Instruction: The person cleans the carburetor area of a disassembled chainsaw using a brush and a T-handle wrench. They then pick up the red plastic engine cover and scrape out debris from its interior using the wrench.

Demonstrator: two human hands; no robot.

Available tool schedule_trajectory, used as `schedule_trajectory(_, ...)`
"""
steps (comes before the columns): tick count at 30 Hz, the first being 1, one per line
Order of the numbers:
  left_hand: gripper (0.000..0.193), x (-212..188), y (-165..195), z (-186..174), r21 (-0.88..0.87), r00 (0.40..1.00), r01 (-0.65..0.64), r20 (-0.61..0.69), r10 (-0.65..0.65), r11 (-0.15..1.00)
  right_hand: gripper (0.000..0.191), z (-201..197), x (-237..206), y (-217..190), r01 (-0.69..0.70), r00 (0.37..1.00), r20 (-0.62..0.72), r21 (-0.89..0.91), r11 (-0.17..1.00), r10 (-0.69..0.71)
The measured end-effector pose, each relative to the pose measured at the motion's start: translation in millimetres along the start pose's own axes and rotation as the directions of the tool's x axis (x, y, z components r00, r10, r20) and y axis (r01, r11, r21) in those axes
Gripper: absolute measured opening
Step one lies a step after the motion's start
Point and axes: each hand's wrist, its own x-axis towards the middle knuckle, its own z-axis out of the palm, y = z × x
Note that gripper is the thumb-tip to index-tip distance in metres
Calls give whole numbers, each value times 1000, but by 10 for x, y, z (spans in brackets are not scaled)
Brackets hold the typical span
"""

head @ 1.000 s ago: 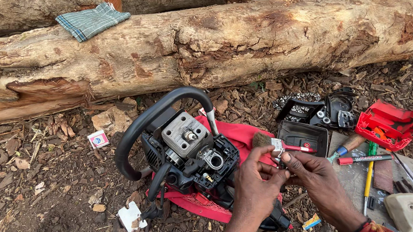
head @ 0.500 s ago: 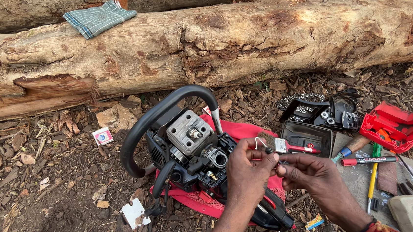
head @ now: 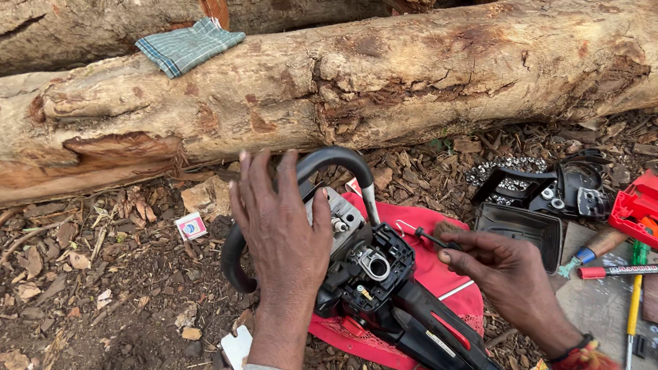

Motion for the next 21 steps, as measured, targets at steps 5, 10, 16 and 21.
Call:
schedule_trajectory(5, 61, -13, -153, 208, 54, 921, 275, 271, -279, 960, 31, 248, 157, -147, 42, 999, -11, -57, 998, -42)
schedule_trajectory(10, 46, -17, -245, 263, -47, 853, 476, 267, -448, 878, 28, 281, 104, -225, 167, 986, 31, -256, 952, -165)
schedule_trajectory(16, 47, -138, -342, 296, -44, 805, 574, 213, -553, 818, 25, 137, 258, -199, 185, 983, 74, -299, 936, -170)
schedule_trajectory(21, 46, -208, -345, 199, -100, 640, 767, 191, -744, 634, 24, 94, 305, -189, 280, 960, 105, -311, 908, -260)
